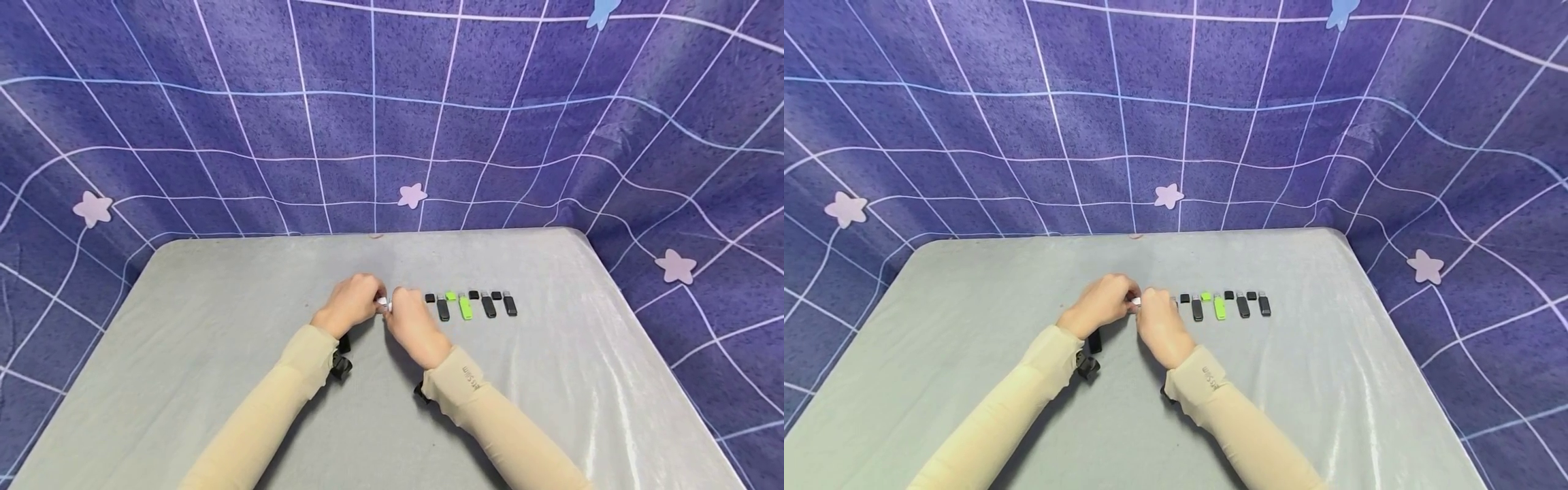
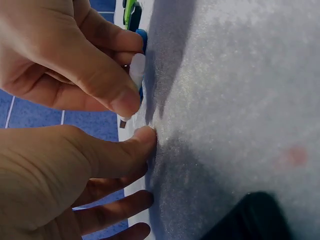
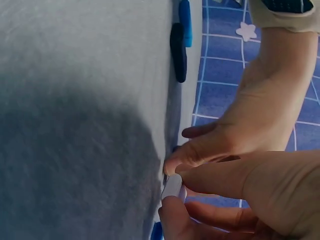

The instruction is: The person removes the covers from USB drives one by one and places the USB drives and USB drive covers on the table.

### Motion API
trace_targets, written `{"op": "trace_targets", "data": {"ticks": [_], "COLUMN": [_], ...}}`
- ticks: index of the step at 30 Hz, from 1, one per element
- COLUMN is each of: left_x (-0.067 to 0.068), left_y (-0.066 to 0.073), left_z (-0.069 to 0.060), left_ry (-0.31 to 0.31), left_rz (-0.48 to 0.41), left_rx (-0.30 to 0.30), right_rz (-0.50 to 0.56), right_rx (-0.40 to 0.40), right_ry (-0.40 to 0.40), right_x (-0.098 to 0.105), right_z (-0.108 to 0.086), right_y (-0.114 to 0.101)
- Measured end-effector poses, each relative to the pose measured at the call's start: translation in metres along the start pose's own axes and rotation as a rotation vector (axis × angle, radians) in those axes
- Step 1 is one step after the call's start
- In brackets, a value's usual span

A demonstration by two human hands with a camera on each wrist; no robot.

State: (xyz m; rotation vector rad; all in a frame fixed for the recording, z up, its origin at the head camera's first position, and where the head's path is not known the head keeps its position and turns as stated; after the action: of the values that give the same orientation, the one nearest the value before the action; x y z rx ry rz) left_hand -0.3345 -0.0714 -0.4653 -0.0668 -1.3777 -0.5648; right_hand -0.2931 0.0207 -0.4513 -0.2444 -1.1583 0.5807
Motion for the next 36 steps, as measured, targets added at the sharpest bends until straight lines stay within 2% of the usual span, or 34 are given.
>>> {"op": "trace_targets", "data": {"ticks": [3,9,17,26,28,32,36], "left_x": [-0.001,0.0,-0.001,0.0,0.001,0.007,0.014], "left_y": [0.001,0.002,0.001,0.001,0.002,0.006,0.011], "left_z": [0.0,-0.001,-0.001,-0.006,-0.009,-0.018,-0.033], "left_ry": [0.002,-0.004,-0.012,-0.01,0.005,0.056,0.098], "left_rz": [-0.004,-0.025,-0.027,-0.039,-0.045,-0.045,-0.015], "left_rx": [-0.006,0.004,0.001,-0.001,-0.023,-0.107,-0.186], "right_rz": [-0.01,-0.049,-0.055,-0.081,-0.083,-0.09,-0.088], "right_rx": [0.016,-0.007,0.022,-0.005,-0.006,0.013,0.101], "right_ry": [0.026,0.006,0.025,0.007,-0.002,-0.011,-0.013], "right_x": [0.001,-0.002,-0.005,-0.008,-0.006,0.006,0.025], "right_z": [-0.002,-0.004,-0.005,-0.006,-0.009,-0.017,-0.031], "right_y": [-0.004,-0.003,-0.004,-0.005,-0.005,-0.003,0.004]}}
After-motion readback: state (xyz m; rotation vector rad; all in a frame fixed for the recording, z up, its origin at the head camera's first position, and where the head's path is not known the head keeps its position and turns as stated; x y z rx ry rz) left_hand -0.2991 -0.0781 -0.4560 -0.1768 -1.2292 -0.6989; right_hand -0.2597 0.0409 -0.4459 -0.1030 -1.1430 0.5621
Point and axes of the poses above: each hand's wrist, its own z-axis towards the middle knuckle, its own x-axis out of the back of the hand, y = z × x, the point moved 8 cm from there along z, towards the middle knuckle, and after that the axes turned 11 degrees about y, right-handed, at the moved point
